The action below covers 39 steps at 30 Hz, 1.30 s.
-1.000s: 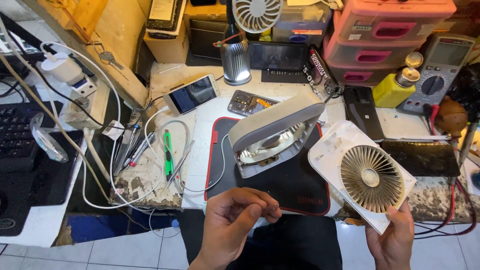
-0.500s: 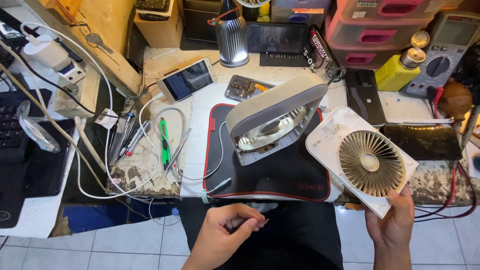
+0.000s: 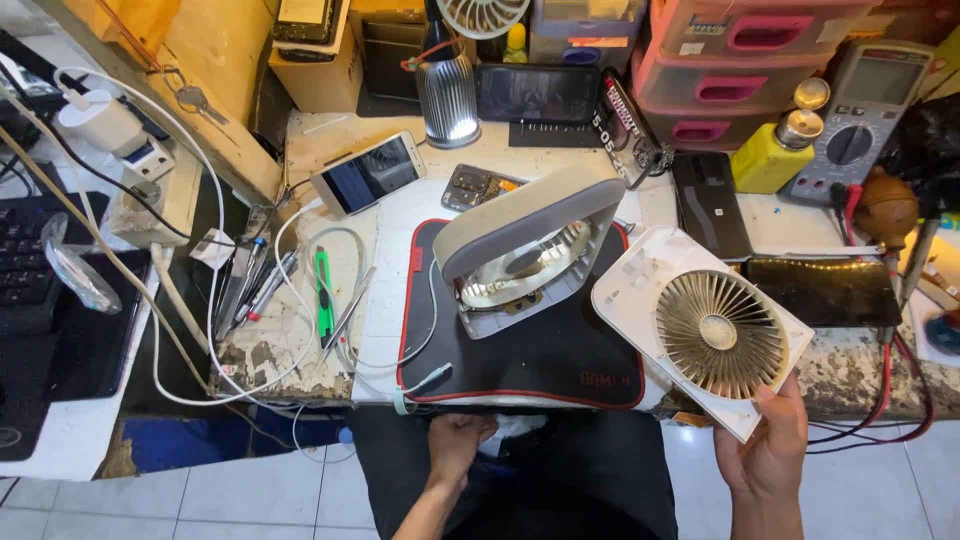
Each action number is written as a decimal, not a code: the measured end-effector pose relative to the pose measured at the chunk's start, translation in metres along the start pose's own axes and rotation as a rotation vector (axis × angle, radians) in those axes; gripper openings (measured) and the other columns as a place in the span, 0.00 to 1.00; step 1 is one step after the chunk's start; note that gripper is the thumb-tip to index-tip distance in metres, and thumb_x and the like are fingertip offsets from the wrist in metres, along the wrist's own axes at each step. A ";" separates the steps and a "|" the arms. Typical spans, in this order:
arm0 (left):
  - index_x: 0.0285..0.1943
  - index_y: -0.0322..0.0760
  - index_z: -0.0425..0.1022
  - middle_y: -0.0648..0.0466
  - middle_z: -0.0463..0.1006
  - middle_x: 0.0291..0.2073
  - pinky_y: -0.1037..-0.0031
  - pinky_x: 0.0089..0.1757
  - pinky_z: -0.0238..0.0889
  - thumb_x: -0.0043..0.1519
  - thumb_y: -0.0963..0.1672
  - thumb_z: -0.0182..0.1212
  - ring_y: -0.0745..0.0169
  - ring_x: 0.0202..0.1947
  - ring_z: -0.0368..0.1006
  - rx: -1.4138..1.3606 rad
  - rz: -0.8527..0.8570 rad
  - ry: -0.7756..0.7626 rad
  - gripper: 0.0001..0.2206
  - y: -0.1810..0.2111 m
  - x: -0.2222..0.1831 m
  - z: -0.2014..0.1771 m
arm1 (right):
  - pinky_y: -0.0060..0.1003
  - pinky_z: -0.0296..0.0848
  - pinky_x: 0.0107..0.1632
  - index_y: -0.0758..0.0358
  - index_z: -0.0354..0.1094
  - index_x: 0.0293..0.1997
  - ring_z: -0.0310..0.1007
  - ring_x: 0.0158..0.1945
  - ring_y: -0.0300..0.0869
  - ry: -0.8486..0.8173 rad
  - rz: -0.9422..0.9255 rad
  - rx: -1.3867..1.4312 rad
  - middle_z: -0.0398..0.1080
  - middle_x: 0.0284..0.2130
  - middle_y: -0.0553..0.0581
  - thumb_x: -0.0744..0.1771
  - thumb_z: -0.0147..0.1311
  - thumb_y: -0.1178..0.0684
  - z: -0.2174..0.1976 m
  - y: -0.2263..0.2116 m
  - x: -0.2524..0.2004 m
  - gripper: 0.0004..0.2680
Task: Disassembling a small portable desk fan using a screwdriver and prying the casing apart.
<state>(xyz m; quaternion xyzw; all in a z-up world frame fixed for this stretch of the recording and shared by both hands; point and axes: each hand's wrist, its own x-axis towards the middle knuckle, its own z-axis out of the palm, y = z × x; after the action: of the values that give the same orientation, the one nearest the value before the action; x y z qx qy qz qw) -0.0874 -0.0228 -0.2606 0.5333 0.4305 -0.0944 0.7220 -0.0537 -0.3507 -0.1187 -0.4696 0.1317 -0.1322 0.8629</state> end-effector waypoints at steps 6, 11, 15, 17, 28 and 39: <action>0.51 0.05 0.72 0.23 0.78 0.46 0.50 0.60 0.69 0.61 0.30 0.59 0.31 0.50 0.76 -0.491 -0.235 0.072 0.11 0.000 0.000 0.008 | 0.49 0.68 0.59 0.64 0.52 0.76 0.65 0.60 0.51 0.115 0.047 -0.042 0.63 0.59 0.62 0.63 0.46 0.54 0.005 -0.003 0.002 0.28; 0.52 0.07 0.66 0.20 0.74 0.51 0.48 0.61 0.67 0.64 0.31 0.52 0.27 0.56 0.73 -0.582 -0.311 0.104 0.10 0.006 -0.004 0.010 | 0.50 0.70 0.57 0.65 0.51 0.76 0.65 0.59 0.52 0.089 0.042 -0.025 0.63 0.59 0.64 0.63 0.47 0.55 0.001 -0.002 0.003 0.28; 0.55 0.13 0.68 0.23 0.73 0.55 0.51 0.64 0.63 0.62 0.34 0.45 0.27 0.60 0.70 -0.626 -0.403 0.098 0.15 0.020 -0.013 0.013 | 0.49 0.67 0.61 0.65 0.50 0.76 0.63 0.61 0.52 0.088 0.036 -0.027 0.62 0.60 0.63 0.62 0.47 0.54 0.010 -0.007 0.002 0.30; 0.52 0.14 0.66 0.20 0.71 0.56 0.48 0.65 0.61 0.58 0.32 0.41 0.23 0.61 0.68 -0.688 -0.419 0.079 0.15 0.014 -0.016 0.006 | 0.50 0.67 0.61 0.65 0.49 0.77 0.63 0.62 0.52 0.085 0.038 -0.043 0.61 0.61 0.63 0.62 0.45 0.54 0.011 -0.007 0.001 0.30; 0.33 0.43 0.85 0.63 0.90 0.23 0.81 0.32 0.73 0.59 0.43 0.59 0.76 0.22 0.82 0.777 0.545 -0.313 0.08 0.093 -0.120 0.010 | 0.52 0.66 0.61 0.64 0.47 0.78 0.61 0.64 0.52 0.062 0.030 -0.056 0.59 0.63 0.63 0.61 0.44 0.54 0.009 -0.006 0.001 0.32; 0.65 0.20 0.69 0.34 0.67 0.67 0.50 0.66 0.55 0.66 0.46 0.63 0.36 0.70 0.61 1.172 1.673 -0.526 0.24 0.135 -0.098 0.074 | 0.47 0.71 0.55 0.65 0.50 0.76 0.65 0.58 0.51 0.043 -0.010 -0.005 0.62 0.59 0.63 0.62 0.49 0.55 0.004 -0.002 0.000 0.30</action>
<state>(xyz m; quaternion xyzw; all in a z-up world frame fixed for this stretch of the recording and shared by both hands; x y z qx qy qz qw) -0.0285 -0.0616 -0.0919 0.8886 -0.3575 0.1277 0.2574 -0.0529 -0.3486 -0.1149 -0.4695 0.1484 -0.1462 0.8580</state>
